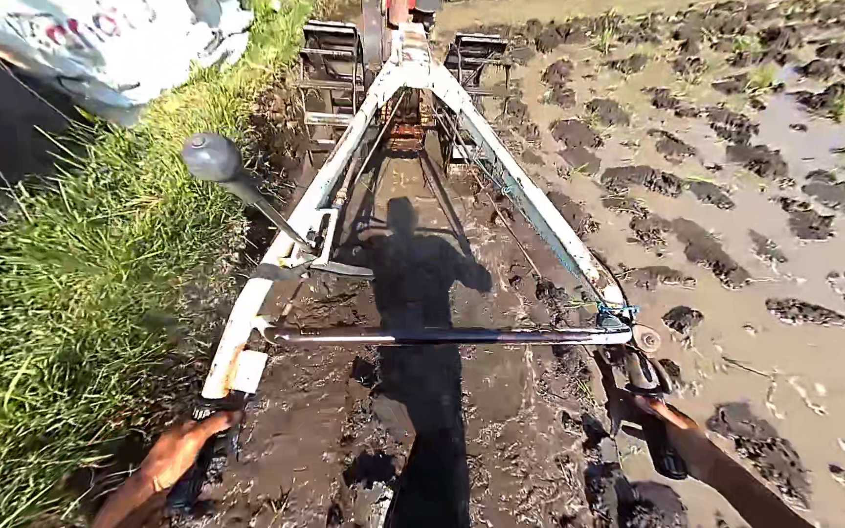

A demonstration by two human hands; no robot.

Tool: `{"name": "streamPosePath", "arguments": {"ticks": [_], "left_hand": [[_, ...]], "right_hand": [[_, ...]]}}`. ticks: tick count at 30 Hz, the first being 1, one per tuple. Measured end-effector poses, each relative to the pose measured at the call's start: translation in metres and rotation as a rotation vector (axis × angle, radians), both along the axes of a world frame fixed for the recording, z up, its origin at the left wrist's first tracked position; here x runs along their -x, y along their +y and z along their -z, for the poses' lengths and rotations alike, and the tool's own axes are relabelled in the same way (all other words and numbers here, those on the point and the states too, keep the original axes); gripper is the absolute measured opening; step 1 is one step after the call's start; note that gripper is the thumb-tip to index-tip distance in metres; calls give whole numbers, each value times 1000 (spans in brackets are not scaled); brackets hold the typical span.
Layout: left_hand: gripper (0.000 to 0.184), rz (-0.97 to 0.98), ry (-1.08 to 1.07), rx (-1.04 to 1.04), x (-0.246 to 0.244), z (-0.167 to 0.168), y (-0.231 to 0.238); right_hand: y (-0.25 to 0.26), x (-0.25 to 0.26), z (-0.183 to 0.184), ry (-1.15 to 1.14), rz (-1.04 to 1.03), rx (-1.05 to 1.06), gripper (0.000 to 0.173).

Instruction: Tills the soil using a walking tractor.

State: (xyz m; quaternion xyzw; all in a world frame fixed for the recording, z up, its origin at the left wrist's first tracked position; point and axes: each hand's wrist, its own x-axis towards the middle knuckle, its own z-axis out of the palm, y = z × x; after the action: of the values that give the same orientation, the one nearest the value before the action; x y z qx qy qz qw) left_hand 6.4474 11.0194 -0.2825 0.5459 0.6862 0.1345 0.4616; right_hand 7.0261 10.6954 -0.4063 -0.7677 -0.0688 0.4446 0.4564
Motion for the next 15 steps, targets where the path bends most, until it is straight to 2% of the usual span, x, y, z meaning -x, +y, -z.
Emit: {"name": "streamPosePath", "arguments": {"ticks": [6, 10, 15], "left_hand": [[38, 8, 135, 72, -59, -18, 117], [54, -13, 87, 104, -75, -9, 192], [38, -24, 25, 70, -112, -12, 289]], "right_hand": [[108, -53, 0, -101, -3, 41, 53], [181, -91, -10, -152, -39, 85, 48], [281, -119, -33, -158, -87, 75, 43]]}}
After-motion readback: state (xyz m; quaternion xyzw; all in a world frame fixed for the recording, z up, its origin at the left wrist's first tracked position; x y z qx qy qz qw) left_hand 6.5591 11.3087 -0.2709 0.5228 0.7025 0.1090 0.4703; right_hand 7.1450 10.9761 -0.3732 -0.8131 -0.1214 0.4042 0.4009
